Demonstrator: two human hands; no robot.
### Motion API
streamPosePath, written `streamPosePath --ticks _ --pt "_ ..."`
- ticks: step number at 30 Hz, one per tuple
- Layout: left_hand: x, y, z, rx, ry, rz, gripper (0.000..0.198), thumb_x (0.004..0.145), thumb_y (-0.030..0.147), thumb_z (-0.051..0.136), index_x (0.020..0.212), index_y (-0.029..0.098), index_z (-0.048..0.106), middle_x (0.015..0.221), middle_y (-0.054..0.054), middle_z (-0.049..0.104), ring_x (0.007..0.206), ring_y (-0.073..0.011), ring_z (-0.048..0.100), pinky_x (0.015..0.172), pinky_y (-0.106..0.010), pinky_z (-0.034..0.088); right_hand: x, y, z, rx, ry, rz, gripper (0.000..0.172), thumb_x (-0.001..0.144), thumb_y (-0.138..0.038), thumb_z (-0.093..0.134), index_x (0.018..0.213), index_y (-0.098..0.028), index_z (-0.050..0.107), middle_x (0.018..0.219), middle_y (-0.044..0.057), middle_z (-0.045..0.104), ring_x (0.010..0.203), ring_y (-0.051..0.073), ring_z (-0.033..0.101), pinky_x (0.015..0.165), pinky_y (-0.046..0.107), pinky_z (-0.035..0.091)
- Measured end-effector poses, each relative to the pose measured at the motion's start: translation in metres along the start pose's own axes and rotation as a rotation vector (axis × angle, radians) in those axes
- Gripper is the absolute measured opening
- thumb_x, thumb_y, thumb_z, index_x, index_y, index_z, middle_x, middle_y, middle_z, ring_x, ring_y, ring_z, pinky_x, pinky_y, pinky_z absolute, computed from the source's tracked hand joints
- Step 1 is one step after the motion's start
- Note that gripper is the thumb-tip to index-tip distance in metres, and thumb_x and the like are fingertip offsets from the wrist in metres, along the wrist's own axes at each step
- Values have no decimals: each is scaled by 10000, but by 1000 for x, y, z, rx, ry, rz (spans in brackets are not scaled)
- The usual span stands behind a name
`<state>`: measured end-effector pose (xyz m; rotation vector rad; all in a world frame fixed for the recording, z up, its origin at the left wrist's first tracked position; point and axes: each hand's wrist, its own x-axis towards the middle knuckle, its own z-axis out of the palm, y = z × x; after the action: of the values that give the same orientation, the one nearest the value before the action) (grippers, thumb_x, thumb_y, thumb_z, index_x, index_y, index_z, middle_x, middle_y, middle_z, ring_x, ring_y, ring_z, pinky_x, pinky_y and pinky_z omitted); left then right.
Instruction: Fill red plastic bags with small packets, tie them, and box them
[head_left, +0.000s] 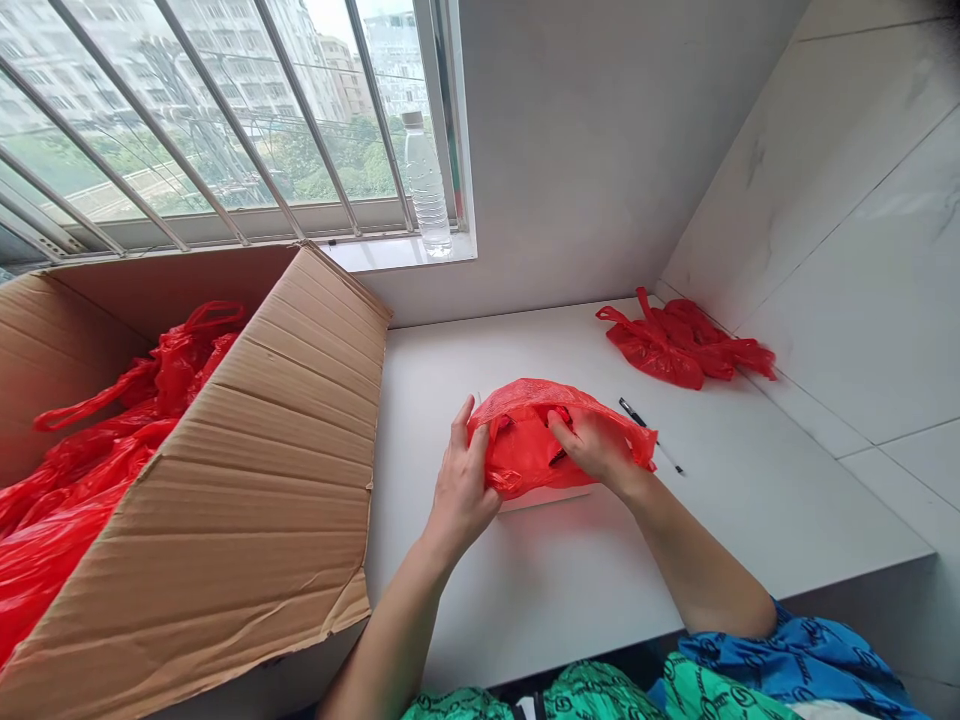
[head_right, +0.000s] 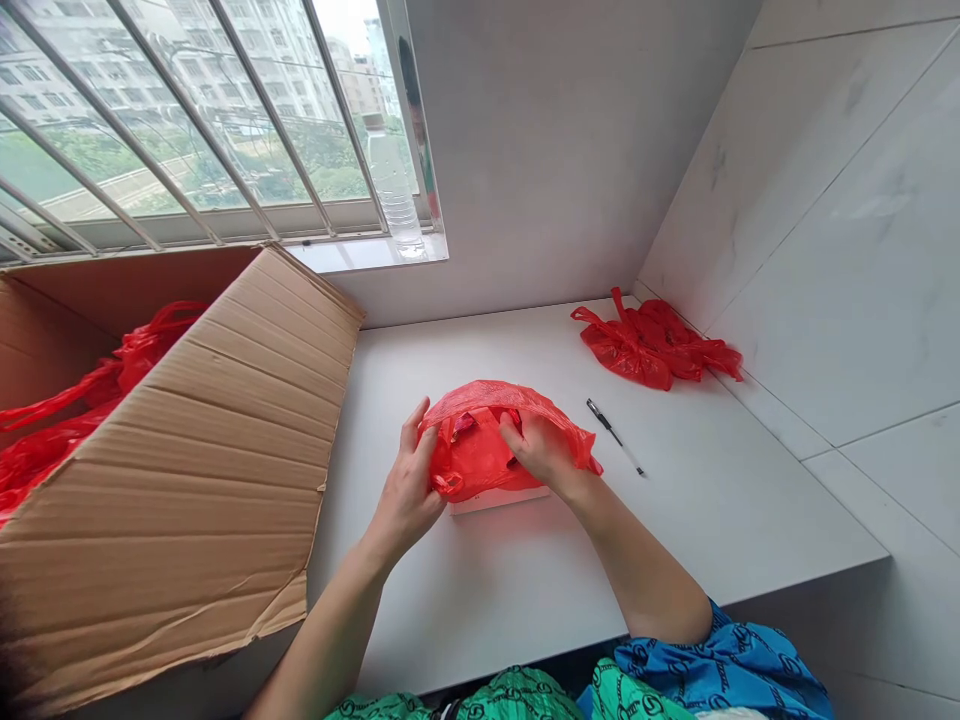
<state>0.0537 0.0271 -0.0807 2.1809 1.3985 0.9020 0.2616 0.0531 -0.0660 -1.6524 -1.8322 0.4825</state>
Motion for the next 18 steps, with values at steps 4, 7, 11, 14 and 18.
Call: streamPosePath --ticks 4,7,11,14,18 --pt "1 2 -2 -29 43 -10 658 760 9 497 1368 258 457 1610 -110 164 1413 -302 375 951 -423 551 0 -2 0 78 17 -72 267 943 -397 412 843 -227 592 838 36 673 798 214 635 728 332 497" --pt "1 2 -3 -41 44 -11 660 772 9 500 1381 256 442 1609 -108 164 1426 -292 355 990 -430 534 -1 -4 -1 158 -14 -132 285 971 -434 428 1052 -240 619 998 44 700 926 218 650 811 338 506" --pt "0 2 -3 -46 19 -13 647 768 11 515 1361 263 456 1614 -93 153 1435 -292 340 998 -434 532 -3 -4 -3 167 -116 -108 338 999 -486 380 992 -259 631 866 17 698 802 198 657 740 325 513" --pt "0 2 -2 -50 17 -6 599 766 10 524 1313 252 493 1611 -92 161 1436 -296 339 1015 -447 522 -5 2 -5 61 -141 -80 388 1019 -447 304 910 -260 627 751 1 666 687 188 635 683 326 497" --pt "0 2 -1 -55 19 2 535 770 8 514 1253 238 523 1604 -98 180 1427 -298 353 999 -450 531 -10 22 -4 -108 -219 -33 254 973 -339 379 952 -272 623 834 8 687 747 208 645 690 340 496"
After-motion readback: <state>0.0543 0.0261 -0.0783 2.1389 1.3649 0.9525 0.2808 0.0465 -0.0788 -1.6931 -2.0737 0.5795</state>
